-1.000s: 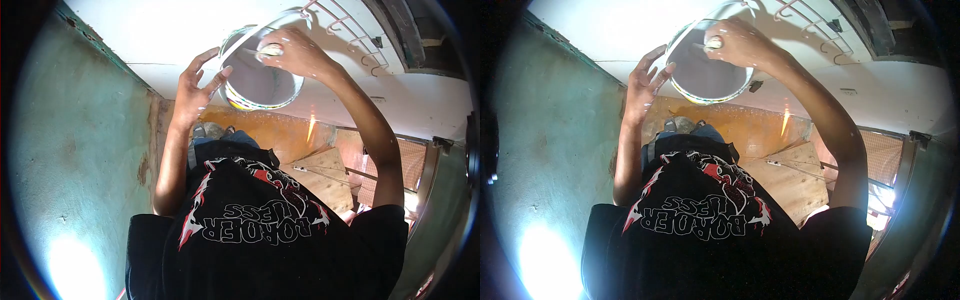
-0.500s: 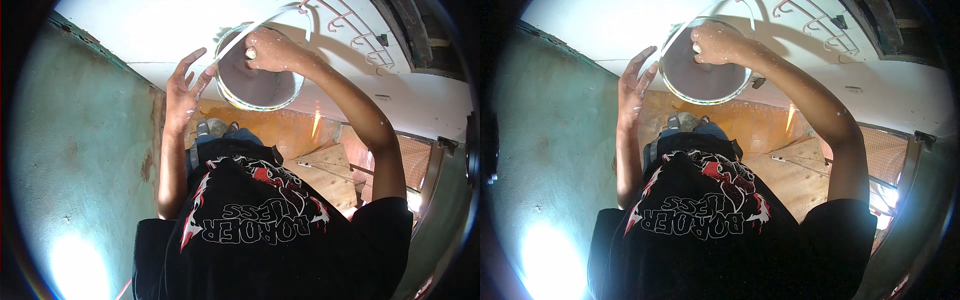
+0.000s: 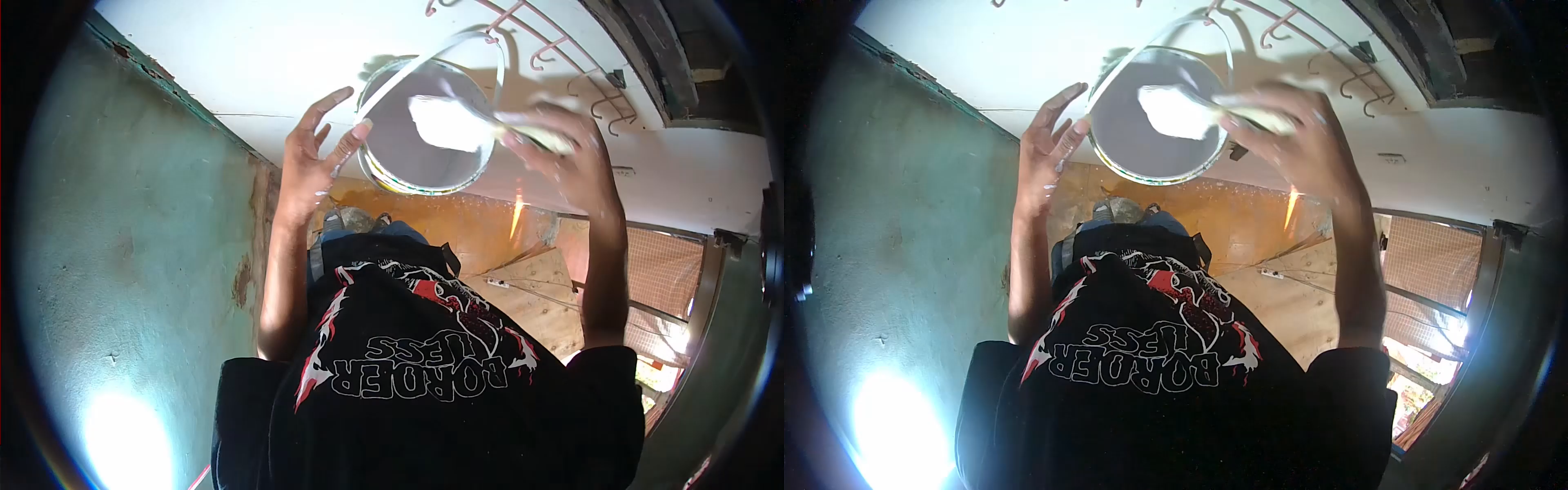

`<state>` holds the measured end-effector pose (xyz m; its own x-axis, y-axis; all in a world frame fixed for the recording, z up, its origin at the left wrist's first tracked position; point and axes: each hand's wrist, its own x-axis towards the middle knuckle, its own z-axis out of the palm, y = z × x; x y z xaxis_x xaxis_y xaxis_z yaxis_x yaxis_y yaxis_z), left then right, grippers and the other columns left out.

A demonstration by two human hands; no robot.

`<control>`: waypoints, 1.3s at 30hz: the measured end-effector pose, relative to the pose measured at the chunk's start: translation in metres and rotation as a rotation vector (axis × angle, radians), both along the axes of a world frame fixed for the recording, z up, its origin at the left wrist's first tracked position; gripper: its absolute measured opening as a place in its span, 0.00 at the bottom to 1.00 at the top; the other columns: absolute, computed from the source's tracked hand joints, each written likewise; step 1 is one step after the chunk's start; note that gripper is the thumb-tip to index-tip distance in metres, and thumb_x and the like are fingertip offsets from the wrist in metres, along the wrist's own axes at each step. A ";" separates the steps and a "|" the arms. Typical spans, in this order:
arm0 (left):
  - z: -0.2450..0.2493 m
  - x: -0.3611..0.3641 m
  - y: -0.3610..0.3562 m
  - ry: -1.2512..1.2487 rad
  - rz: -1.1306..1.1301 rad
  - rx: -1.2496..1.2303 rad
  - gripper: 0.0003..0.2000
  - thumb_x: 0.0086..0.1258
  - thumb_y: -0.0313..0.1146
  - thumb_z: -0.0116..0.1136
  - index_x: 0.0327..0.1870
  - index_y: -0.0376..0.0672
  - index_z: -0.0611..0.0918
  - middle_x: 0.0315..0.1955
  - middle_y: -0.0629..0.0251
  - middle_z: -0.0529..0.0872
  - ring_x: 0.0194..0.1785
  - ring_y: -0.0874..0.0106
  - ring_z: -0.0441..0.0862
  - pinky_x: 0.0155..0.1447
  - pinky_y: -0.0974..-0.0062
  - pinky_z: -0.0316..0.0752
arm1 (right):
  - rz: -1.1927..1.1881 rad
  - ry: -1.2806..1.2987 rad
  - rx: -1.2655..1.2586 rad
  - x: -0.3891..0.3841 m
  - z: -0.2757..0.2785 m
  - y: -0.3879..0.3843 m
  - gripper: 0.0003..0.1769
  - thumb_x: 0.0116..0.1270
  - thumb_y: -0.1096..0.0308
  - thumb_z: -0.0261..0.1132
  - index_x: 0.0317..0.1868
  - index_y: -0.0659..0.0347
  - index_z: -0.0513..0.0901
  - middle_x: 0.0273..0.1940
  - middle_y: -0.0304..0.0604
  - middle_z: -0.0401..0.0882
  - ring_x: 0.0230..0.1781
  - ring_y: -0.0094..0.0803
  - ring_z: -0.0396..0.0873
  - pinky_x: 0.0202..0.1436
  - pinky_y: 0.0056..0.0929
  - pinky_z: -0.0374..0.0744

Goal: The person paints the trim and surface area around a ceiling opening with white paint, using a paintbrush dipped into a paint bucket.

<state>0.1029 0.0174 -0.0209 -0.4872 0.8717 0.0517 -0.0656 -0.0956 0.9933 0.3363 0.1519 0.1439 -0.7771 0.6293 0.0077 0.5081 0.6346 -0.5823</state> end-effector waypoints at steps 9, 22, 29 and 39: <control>0.012 0.009 0.005 0.051 -0.056 -0.035 0.30 0.66 0.44 0.72 0.65 0.38 0.77 0.61 0.51 0.81 0.69 0.58 0.74 0.74 0.47 0.63 | -0.404 0.491 -0.158 0.087 -0.090 -0.073 0.18 0.72 0.76 0.61 0.61 0.71 0.79 0.48 0.49 0.85 0.45 0.32 0.85 0.39 0.26 0.87; 0.001 0.024 0.002 0.044 0.027 -0.004 0.28 0.67 0.36 0.71 0.66 0.37 0.75 0.62 0.51 0.79 0.66 0.63 0.77 0.72 0.55 0.69 | -0.404 0.764 -0.306 0.091 -0.125 -0.070 0.17 0.75 0.73 0.57 0.60 0.73 0.80 0.51 0.51 0.83 0.45 0.32 0.84 0.37 0.27 0.86; 0.014 0.024 -0.018 -0.049 0.027 0.041 0.28 0.69 0.26 0.65 0.69 0.35 0.71 0.67 0.53 0.73 0.71 0.62 0.71 0.72 0.56 0.69 | -0.465 0.716 -0.318 0.091 -0.114 -0.071 0.14 0.74 0.76 0.58 0.56 0.72 0.82 0.45 0.48 0.84 0.36 0.29 0.84 0.37 0.27 0.84; 0.039 0.042 -0.016 -0.023 0.150 -0.067 0.24 0.70 0.31 0.67 0.63 0.31 0.76 0.56 0.52 0.84 0.61 0.66 0.80 0.64 0.68 0.76 | -0.225 0.800 -0.283 0.109 -0.139 -0.034 0.16 0.75 0.67 0.63 0.59 0.65 0.83 0.59 0.52 0.80 0.42 0.36 0.85 0.41 0.30 0.83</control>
<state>0.1452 0.0011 0.0178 -0.6122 0.7905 -0.0161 -0.0778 -0.0400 0.9962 0.4455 0.1182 0.0044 -0.4622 0.8279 0.3178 -0.0238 0.3466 -0.9377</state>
